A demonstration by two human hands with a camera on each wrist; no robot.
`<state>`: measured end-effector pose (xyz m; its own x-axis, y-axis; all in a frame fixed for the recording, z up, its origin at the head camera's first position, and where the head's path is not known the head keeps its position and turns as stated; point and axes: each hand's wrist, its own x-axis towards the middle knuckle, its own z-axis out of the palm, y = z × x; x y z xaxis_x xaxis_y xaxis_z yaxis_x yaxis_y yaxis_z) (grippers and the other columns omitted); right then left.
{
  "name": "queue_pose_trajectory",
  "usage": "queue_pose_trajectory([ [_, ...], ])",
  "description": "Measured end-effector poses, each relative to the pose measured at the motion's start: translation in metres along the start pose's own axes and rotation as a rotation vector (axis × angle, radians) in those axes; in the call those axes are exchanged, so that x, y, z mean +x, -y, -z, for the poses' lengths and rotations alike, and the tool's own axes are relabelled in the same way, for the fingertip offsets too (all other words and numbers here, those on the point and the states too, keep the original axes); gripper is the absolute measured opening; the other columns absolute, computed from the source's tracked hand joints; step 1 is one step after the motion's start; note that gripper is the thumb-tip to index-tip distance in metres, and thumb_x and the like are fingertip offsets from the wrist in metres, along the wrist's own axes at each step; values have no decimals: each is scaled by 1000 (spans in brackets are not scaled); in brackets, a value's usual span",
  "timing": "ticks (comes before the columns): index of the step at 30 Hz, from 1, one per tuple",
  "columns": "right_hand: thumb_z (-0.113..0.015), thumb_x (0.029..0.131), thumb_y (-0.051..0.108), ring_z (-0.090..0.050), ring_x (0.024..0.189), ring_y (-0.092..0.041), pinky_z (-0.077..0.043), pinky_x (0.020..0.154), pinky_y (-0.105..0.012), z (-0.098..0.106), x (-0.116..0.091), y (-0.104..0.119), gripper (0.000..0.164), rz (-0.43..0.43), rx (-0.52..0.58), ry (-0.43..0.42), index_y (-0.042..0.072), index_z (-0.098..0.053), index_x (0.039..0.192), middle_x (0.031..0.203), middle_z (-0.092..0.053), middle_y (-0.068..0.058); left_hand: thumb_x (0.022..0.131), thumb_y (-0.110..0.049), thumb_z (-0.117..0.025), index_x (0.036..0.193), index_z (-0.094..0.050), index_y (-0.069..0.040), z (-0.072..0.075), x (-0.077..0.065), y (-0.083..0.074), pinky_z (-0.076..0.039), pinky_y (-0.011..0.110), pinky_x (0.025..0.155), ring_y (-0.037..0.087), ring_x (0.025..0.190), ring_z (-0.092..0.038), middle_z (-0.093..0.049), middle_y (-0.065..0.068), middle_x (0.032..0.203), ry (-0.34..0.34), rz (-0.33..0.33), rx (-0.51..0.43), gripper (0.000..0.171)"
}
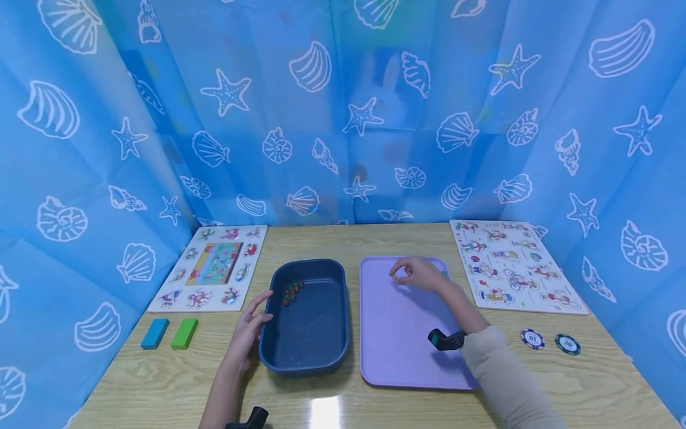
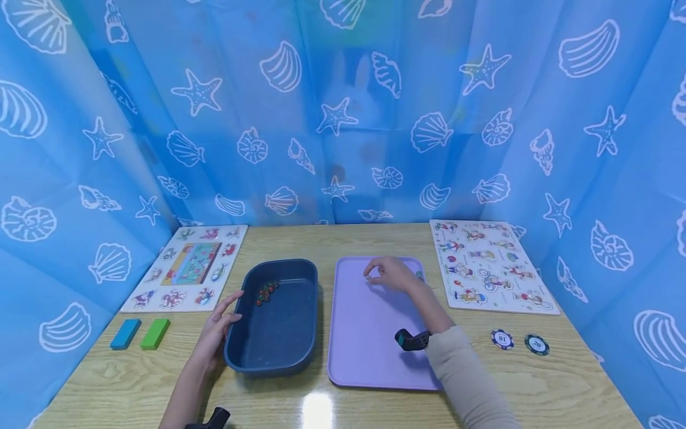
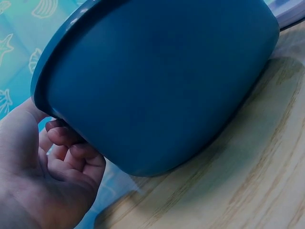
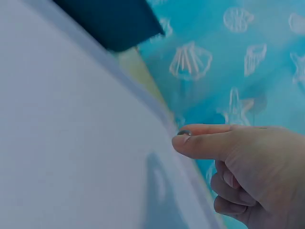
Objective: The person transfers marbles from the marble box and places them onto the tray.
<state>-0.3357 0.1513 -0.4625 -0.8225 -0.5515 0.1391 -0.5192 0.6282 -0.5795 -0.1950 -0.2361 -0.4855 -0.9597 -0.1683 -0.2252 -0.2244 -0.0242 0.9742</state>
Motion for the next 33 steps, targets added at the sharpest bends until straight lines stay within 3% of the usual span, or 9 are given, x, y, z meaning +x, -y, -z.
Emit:
queue_pose_trajectory([
  [5,-68,77,13,-36,53,-11,-31,51,-22,4,-13,-17,15,-52,-22,10,12,-68,92,65,-50,3,83,-16,-52,124,-49,-33,0,0,0,-29,21,47,9,46,-33,-33,-8,53,-4,2,-1,44],
  [8,-69,76,13,-34,49,-10,-30,49,-22,7,-17,-21,16,-54,-38,11,12,-69,91,57,-42,4,83,-16,-52,124,-49,-32,0,0,0,-29,20,47,9,46,-33,-33,-8,53,-4,-2,-8,44],
  [14,-69,76,16,-34,51,-10,-29,48,-22,8,-16,-15,17,-48,-63,-14,15,-68,93,56,-38,4,83,-16,-52,124,-49,-32,0,-1,0,-29,20,47,9,46,-33,-33,-8,53,-1,-4,-5,44],
  [18,-66,79,17,-32,53,-11,-28,50,-23,4,-4,10,18,-15,-44,-11,15,-68,97,58,-37,4,83,-16,-52,124,-49,-33,-1,-1,0,-30,20,47,9,46,-33,-33,-8,53,-8,-5,1,44],
  [23,-63,82,20,-28,48,-11,-27,48,-24,-9,23,53,17,88,-29,-3,15,-67,97,52,-32,5,83,-15,-52,124,-49,-32,-1,-1,0,-29,20,47,8,46,-32,-32,-8,53,-1,-13,-10,44],
  [33,-60,84,25,-29,47,-10,-28,50,-21,-46,79,134,15,231,-46,122,19,-67,96,51,-31,6,84,-17,-52,125,-48,-31,1,0,-1,-29,20,47,9,46,-34,-33,-8,53,10,9,-15,43],
])
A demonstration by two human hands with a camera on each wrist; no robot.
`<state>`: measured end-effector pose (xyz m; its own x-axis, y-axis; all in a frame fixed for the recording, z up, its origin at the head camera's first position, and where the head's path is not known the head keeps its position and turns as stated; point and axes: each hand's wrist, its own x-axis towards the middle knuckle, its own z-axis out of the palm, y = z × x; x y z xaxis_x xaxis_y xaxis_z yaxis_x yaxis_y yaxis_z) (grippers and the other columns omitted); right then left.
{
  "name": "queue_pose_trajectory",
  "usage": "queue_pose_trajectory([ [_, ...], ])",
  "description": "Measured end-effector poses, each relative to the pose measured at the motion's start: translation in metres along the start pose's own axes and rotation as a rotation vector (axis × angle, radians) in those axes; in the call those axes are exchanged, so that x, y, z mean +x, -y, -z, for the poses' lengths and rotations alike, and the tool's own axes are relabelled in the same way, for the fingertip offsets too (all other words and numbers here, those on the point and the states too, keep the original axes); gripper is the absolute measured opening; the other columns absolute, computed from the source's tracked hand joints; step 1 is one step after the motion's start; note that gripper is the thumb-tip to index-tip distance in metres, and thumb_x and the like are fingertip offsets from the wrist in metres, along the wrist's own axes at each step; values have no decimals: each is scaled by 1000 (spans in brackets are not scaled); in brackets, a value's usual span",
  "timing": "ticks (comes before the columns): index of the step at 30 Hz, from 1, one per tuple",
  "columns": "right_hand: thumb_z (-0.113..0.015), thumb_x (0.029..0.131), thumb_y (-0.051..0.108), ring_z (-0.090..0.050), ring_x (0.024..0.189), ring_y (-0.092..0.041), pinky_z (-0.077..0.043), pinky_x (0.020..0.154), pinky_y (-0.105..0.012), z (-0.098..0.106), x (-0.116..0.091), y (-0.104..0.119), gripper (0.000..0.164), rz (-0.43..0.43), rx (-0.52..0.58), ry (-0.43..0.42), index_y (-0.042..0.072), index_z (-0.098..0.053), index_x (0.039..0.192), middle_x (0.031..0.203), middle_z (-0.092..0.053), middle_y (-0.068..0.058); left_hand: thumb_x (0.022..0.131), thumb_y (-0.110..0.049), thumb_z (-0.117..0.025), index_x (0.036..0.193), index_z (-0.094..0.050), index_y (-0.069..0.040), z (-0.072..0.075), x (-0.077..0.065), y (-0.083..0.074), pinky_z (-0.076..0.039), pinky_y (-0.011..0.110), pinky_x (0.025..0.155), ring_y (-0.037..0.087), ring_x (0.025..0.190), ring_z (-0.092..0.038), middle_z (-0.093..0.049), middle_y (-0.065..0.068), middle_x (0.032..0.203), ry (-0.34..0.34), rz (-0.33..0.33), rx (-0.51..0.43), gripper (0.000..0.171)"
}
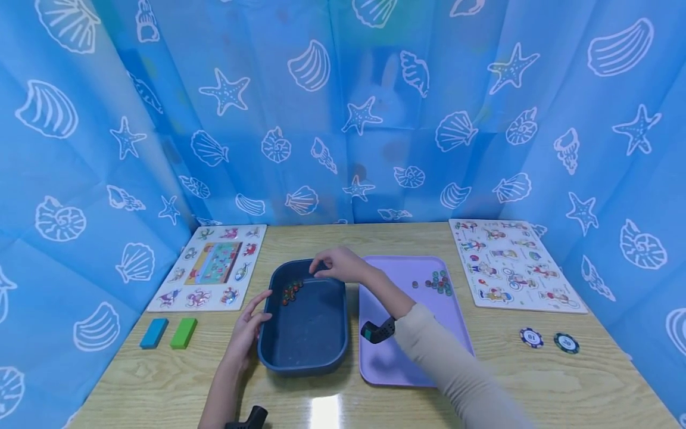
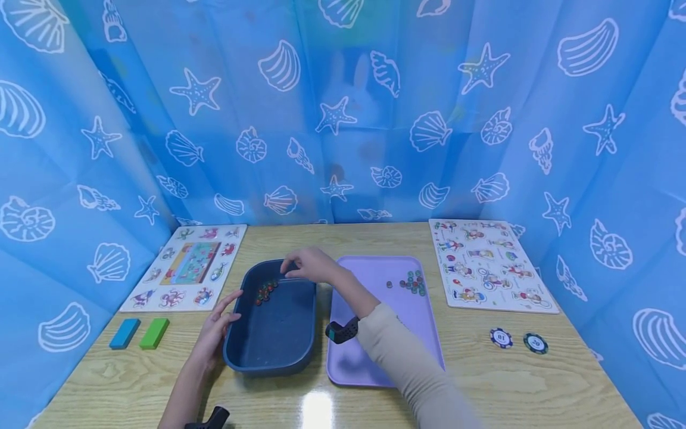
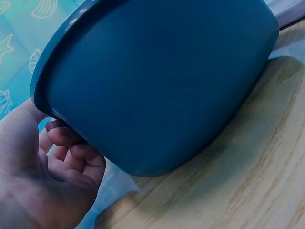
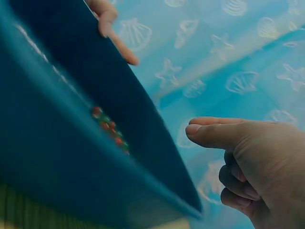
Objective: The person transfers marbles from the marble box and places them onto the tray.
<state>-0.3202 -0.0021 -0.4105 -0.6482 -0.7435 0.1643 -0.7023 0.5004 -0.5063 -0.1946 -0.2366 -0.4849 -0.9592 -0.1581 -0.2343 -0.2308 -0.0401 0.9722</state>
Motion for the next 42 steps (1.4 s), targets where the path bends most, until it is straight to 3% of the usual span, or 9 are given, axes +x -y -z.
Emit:
queue_pose_trajectory([
  [9,-63,83,20,-38,48,-10,-33,51,-20,-36,38,16,11,37,-19,124,19,-68,92,53,-41,4,85,-20,-53,126,-46,-32,1,-1,-2,-30,21,47,9,46,-34,-33,-8,53,9,25,-1,43],
  [13,-63,82,21,-41,49,-8,-36,51,-20,-49,42,14,11,-16,-51,185,23,-68,92,57,-48,6,85,-20,-52,126,-47,-32,0,-1,-3,-29,21,47,9,45,-33,-32,-8,53,10,24,-2,43],
  [19,-67,79,24,-49,62,-5,-40,60,-19,-64,44,8,16,-58,-98,210,25,-67,95,85,-60,12,83,-16,-53,125,-48,-31,-1,-1,-2,-29,20,46,8,44,-33,-31,-8,52,14,1,-14,44],
  [24,-67,78,28,-48,63,-6,-39,60,-20,-68,44,7,15,-81,-162,230,28,-67,93,81,-58,10,84,-16,-53,124,-48,-31,-2,0,-2,-29,20,45,7,43,-33,-31,-9,51,11,-14,-22,44],
  [28,-67,78,29,-45,59,-7,-37,56,-21,-67,41,7,12,-104,-167,247,30,-66,90,70,-53,7,84,-15,-52,124,-49,-31,-3,0,0,-28,20,45,7,43,-32,-31,-8,52,5,-16,-26,43],
  [32,-67,79,27,-43,54,-7,-36,54,-20,-57,36,10,11,-63,-135,209,27,-67,90,66,-53,7,83,-15,-52,124,-49,-30,-4,1,2,-28,20,45,7,43,-32,-31,-8,52,8,-17,-29,43],
  [37,-64,81,25,-39,53,-8,-34,55,-19,-33,23,21,14,4,-92,141,22,-67,95,71,-53,11,83,-15,-53,125,-48,-30,-3,2,2,-29,20,46,7,44,-32,-32,-8,52,16,-19,-37,45],
  [42,-62,83,27,-37,56,-10,-31,57,-21,-10,2,26,17,5,-69,80,22,-67,99,68,-50,3,82,-14,-53,125,-48,-31,-2,2,1,-29,20,45,7,43,-33,-32,-8,51,7,-10,-26,46],
])
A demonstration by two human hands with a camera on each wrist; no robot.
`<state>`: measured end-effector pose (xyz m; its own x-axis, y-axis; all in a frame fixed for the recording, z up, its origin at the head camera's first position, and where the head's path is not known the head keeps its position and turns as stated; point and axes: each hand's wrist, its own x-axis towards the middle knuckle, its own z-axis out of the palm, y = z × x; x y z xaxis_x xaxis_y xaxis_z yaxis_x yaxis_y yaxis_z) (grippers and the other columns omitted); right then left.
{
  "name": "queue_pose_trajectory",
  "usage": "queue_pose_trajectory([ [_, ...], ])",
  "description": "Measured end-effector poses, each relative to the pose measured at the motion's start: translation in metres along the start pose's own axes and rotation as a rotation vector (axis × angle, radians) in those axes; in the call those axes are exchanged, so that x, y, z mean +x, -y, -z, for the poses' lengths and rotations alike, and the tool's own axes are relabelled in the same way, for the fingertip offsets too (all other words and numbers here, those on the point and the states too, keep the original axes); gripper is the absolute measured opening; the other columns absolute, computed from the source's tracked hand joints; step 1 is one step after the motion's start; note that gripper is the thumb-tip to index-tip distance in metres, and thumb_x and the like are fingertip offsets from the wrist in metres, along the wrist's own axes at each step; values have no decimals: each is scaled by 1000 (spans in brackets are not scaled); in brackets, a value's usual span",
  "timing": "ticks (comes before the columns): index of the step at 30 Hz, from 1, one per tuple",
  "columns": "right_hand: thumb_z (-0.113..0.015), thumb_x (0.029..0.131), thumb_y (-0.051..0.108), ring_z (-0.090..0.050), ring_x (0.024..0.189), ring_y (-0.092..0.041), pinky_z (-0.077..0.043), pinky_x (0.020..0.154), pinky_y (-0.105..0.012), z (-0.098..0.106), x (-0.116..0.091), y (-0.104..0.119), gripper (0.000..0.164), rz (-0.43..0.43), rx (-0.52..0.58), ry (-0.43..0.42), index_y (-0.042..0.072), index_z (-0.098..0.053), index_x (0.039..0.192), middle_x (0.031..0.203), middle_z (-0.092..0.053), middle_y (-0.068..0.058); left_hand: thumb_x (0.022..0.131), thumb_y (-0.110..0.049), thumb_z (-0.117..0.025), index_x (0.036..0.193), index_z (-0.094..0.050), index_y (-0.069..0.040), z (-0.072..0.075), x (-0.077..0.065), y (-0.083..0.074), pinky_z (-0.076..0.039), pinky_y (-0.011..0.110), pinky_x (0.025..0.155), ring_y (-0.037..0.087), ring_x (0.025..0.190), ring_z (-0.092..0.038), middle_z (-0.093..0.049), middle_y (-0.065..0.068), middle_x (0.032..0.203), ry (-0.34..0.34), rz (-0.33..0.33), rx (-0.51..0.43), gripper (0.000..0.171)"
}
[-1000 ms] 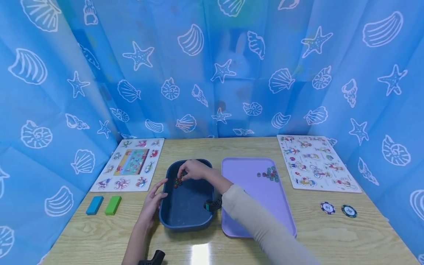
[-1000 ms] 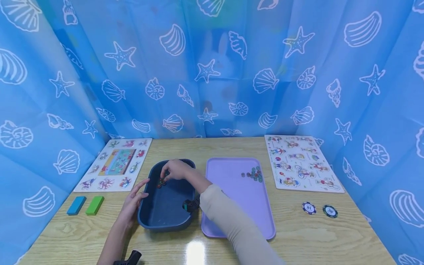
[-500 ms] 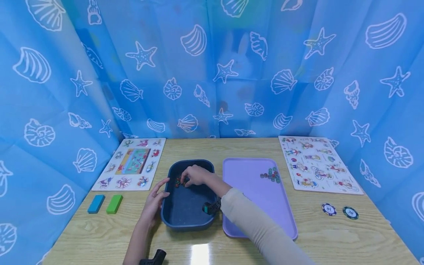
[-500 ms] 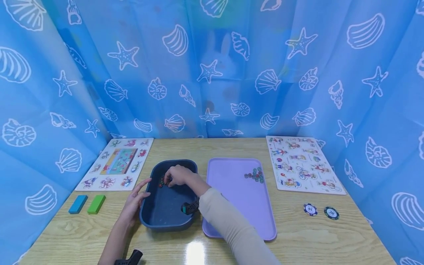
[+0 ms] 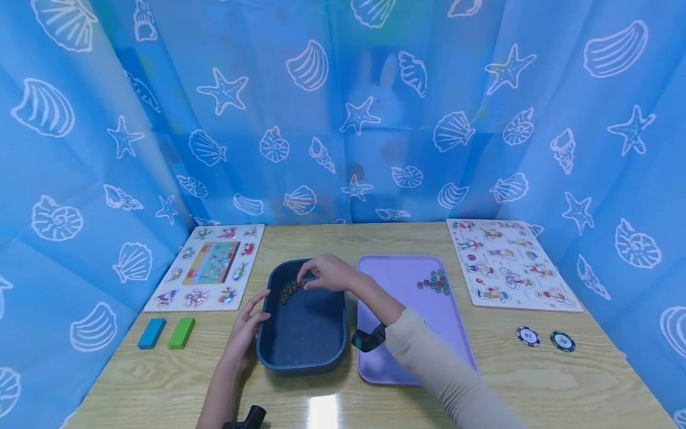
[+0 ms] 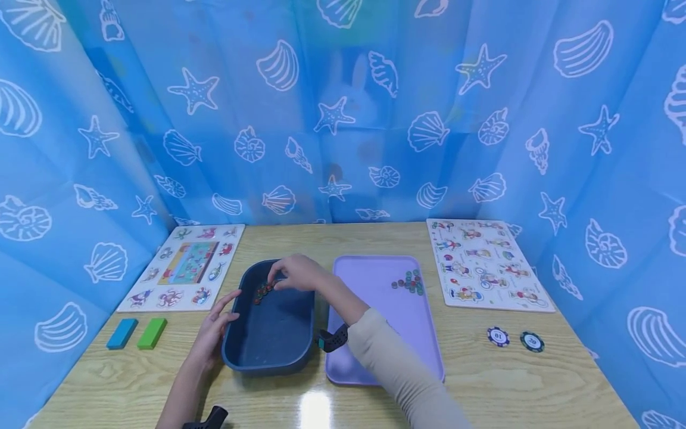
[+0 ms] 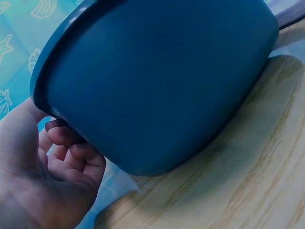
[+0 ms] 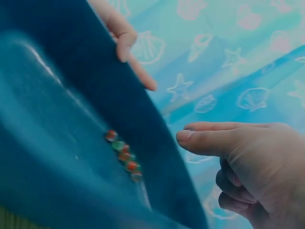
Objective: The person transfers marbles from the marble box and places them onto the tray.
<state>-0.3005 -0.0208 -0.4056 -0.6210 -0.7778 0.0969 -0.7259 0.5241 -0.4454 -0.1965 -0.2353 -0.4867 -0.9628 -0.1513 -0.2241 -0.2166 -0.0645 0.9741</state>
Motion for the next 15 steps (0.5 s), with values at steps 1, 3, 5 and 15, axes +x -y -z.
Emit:
queue_pose_trajectory([
  [1,-62,83,27,-37,57,-9,-32,57,-21,4,-5,-2,17,-2,5,-14,23,-66,99,69,-51,4,82,-14,-53,125,-48,-31,0,0,0,-29,20,44,7,43,-33,-32,-8,51,-1,3,2,47],
  [3,-62,83,27,-36,57,-9,-31,56,-22,12,-17,-7,17,-13,27,-39,23,-66,99,69,-50,5,82,-15,-53,126,-47,-31,0,0,0,-29,20,45,7,43,-33,-32,-8,51,3,10,11,47],
  [5,-62,83,28,-34,53,-10,-30,53,-23,19,-30,-15,17,-38,48,-63,24,-66,98,62,-46,6,83,-16,-52,126,-46,-31,-1,0,0,-29,20,45,7,43,-33,-32,-8,51,12,15,7,46],
  [15,-64,82,23,-27,49,-10,-26,48,-24,22,-90,-95,17,-156,100,-189,16,-68,96,54,-39,4,84,-16,-52,126,-46,-31,-1,-4,-2,-28,19,44,7,42,-32,-30,-9,49,-12,21,25,45],
])
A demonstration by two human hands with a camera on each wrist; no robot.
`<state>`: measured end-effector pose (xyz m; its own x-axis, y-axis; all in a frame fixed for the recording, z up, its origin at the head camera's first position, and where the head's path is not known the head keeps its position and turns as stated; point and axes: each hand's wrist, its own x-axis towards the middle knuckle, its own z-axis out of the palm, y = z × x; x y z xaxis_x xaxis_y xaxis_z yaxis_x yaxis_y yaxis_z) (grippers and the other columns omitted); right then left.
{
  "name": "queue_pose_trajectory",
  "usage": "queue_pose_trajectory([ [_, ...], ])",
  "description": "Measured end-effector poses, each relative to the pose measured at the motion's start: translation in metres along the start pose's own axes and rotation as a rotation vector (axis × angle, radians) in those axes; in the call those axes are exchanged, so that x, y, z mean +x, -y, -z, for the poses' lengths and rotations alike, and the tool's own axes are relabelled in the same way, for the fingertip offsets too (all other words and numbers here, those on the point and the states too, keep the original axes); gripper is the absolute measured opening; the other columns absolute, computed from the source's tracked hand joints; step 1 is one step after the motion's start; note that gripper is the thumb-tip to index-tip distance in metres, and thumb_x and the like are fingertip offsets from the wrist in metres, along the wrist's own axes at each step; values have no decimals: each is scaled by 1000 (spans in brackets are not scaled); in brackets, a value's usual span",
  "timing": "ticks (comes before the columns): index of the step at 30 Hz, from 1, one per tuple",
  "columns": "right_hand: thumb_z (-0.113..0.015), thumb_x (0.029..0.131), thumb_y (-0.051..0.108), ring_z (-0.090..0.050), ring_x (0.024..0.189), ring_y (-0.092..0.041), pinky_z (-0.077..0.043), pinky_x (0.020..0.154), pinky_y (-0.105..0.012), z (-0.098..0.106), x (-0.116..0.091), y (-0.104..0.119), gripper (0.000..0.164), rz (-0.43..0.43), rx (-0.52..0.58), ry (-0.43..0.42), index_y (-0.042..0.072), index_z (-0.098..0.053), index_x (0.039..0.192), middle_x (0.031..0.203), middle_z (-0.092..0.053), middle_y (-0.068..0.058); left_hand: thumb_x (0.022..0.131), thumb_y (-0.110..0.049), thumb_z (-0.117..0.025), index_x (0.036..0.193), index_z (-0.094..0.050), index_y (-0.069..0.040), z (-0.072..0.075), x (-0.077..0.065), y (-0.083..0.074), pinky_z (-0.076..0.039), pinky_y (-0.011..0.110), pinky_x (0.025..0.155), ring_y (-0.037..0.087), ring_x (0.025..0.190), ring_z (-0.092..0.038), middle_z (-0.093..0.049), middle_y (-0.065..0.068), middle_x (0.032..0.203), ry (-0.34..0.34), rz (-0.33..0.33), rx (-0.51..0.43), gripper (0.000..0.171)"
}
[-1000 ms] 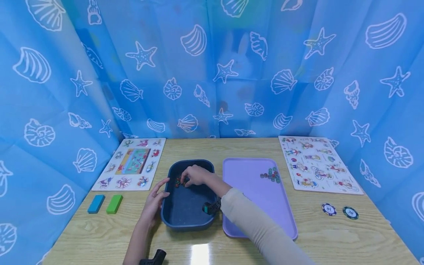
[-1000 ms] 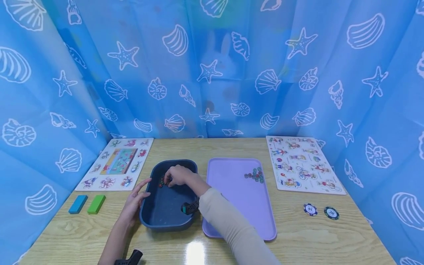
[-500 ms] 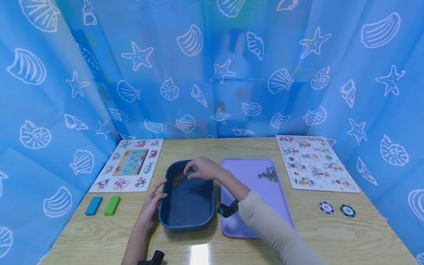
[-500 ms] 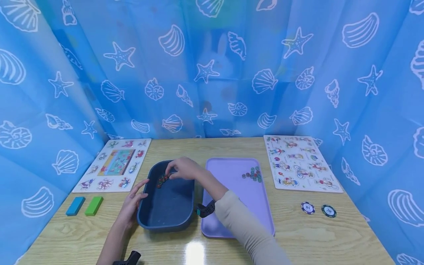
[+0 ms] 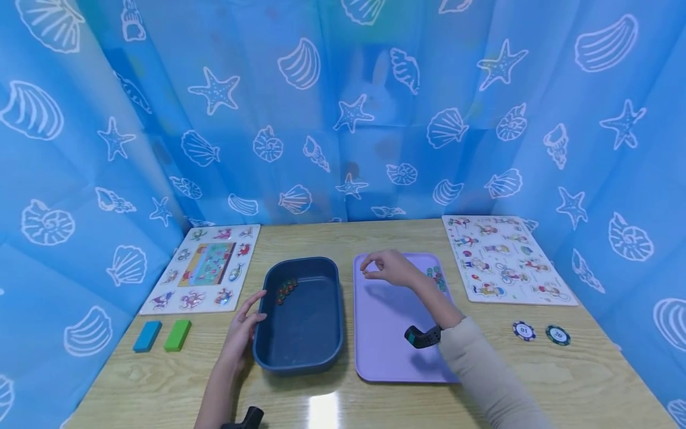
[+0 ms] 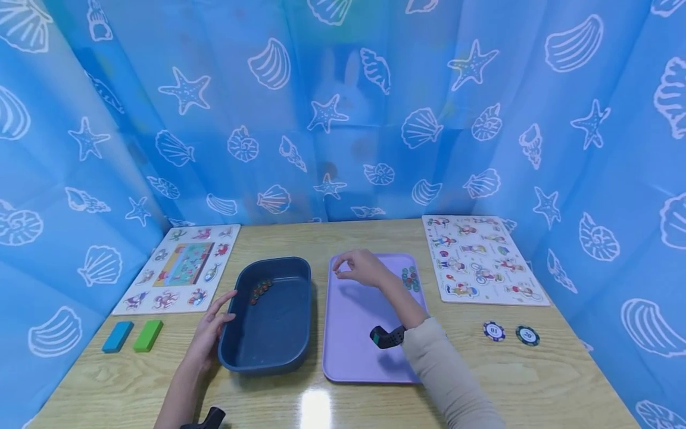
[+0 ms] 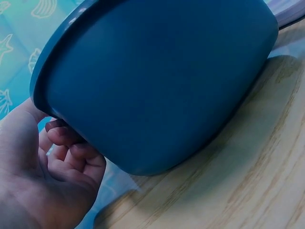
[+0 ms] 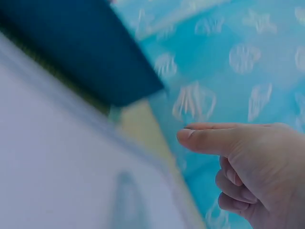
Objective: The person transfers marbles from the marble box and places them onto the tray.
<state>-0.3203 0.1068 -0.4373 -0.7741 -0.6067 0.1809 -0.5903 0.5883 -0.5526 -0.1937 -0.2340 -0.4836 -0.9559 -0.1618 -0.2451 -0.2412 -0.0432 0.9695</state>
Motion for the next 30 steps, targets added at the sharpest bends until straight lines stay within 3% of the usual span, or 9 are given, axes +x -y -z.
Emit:
queue_pose_trajectory([
  [5,-66,79,19,-29,47,-8,-27,48,-22,-2,-20,-38,15,-88,-30,3,14,-69,93,52,-36,6,86,-16,-50,127,-45,-30,3,-2,0,-28,20,44,7,41,-32,-29,-8,48,4,7,-3,44],
  [8,-68,77,18,-33,48,-9,-30,48,-23,-1,-29,-51,15,-124,-39,8,15,-70,91,54,-42,4,86,-15,-50,127,-45,-30,3,-3,0,-28,19,44,7,41,-32,-29,-9,48,4,5,-10,44],
  [12,-69,76,17,-48,68,-12,-38,62,-27,1,-36,-58,14,-166,-48,6,17,-69,90,79,-64,2,85,-12,-50,127,-46,-28,4,-2,1,-29,19,43,6,41,-33,-32,-8,48,15,-18,-56,45],
  [15,-68,77,17,-52,80,-13,-38,69,-29,3,-35,-56,14,-181,-58,13,18,-69,91,97,-66,1,85,-11,-50,126,-47,-27,4,-2,2,-30,20,43,6,41,-34,-34,-8,49,20,-27,-81,45],
  [17,-68,77,17,-49,72,-13,-38,64,-27,3,-31,-51,15,-166,-54,18,17,-69,92,94,-65,-1,85,-13,-51,127,-46,-28,5,-1,2,-30,20,43,6,41,-35,-34,-8,50,18,-24,-70,45],
  [20,-67,78,17,-37,55,-10,-31,54,-23,2,-22,-39,17,-110,-56,10,15,-68,95,75,-59,-1,85,-15,-51,127,-46,-29,6,-1,1,-30,20,44,7,42,-34,-33,-8,51,18,-20,-51,45],
  [24,-65,80,19,-23,47,-10,-24,48,-23,-2,-3,-11,17,-28,-56,5,14,-68,96,53,-35,3,84,-15,-52,126,-46,-29,4,-1,1,-30,20,44,7,41,-34,-33,-8,50,24,-23,-49,45],
  [26,-64,82,21,-23,47,-10,-23,48,-23,-6,9,6,17,-1,-56,11,15,-68,97,50,-28,5,83,-15,-53,126,-47,-29,3,-1,1,-30,20,43,7,40,-34,-33,-8,49,25,-25,-48,45],
  [30,-62,83,24,-25,44,-10,-25,47,-23,-17,34,40,18,41,-21,45,17,-68,98,48,-29,6,83,-15,-53,125,-47,-30,1,0,1,-29,20,43,7,40,-33,-32,-8,49,22,-23,-44,45],
])
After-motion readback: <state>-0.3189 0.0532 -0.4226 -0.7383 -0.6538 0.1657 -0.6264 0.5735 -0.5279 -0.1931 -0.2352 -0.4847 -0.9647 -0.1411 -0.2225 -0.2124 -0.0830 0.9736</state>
